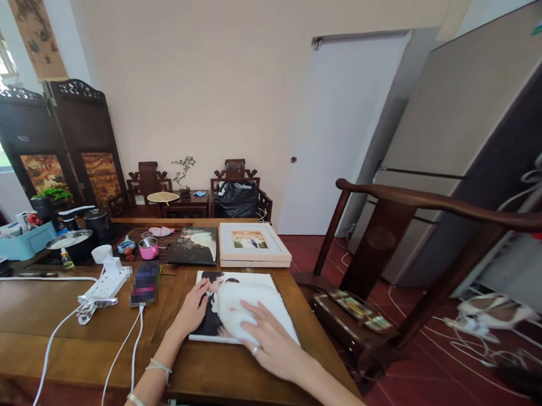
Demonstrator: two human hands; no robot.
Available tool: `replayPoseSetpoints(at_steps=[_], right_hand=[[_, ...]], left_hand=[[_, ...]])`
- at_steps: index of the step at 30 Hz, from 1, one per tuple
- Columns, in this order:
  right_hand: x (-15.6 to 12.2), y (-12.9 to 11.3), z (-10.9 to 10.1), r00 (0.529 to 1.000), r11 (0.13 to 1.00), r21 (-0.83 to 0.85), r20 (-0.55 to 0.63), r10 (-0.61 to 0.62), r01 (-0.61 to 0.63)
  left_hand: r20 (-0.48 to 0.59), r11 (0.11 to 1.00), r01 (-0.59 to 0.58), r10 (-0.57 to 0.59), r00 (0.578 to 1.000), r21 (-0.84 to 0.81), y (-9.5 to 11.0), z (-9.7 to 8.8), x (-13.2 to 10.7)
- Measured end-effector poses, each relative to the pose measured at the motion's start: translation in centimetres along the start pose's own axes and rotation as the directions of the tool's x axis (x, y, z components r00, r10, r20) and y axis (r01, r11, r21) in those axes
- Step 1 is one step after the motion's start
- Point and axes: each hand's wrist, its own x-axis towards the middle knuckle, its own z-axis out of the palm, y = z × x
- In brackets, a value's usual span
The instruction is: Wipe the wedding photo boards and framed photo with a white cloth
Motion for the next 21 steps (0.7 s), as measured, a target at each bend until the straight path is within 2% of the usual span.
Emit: replayPoseSetpoints(at_steps=[3,5,7,9,12,15,18,21], right_hand=[[2.8,2.0,0.4,0.99,0.99,-0.051,-0.05,0.132,-0.135],[4.5,2.4,0.6,0.983,0.982,-0.07,-0.066,0.174,-0.178],[5.6,1.8,0.7,0.989,0.988,-0.06,-0.058,0.137,-0.141],[6.0,0.6,0.8,0.999,0.999,-0.022,-0.029,0.034,-0.035],[4.8,-1.5,0.7,0.992,0.991,0.057,0.014,-0.125,0.124],[2.4,-2.5,-0.2,0.975,0.97,0.121,0.056,-0.217,0.209],[-0.3,-2.0,-1.4,0.977,0.971,0.165,0.094,-0.19,0.172],[-1.8,0.0,-1.9,0.992,0.98,0.196,0.118,-0.048,0.024]], left_hand=[[0.033,0.999,0.037,-0.036,0.999,-0.034,0.5,-0.3,0.0],[0.051,0.991,0.096,-0.091,0.995,-0.095,0.7,-0.5,0.1],[0.053,0.971,0.154,-0.147,0.988,-0.184,0.9,-0.7,0.2],[0.027,0.951,0.165,-0.163,0.986,-0.263,1.3,-0.9,0.2],[-0.034,0.953,0.111,-0.126,0.991,-0.283,2.1,-1.3,0.1],[-0.054,0.975,0.055,-0.068,0.996,-0.217,2.8,-1.3,-0.2],[-0.007,0.991,0.019,-0.02,1.0,-0.133,3.0,-1.2,-0.5],[0.055,0.998,0.008,-0.005,0.998,-0.055,2.8,-1.0,-0.6]])
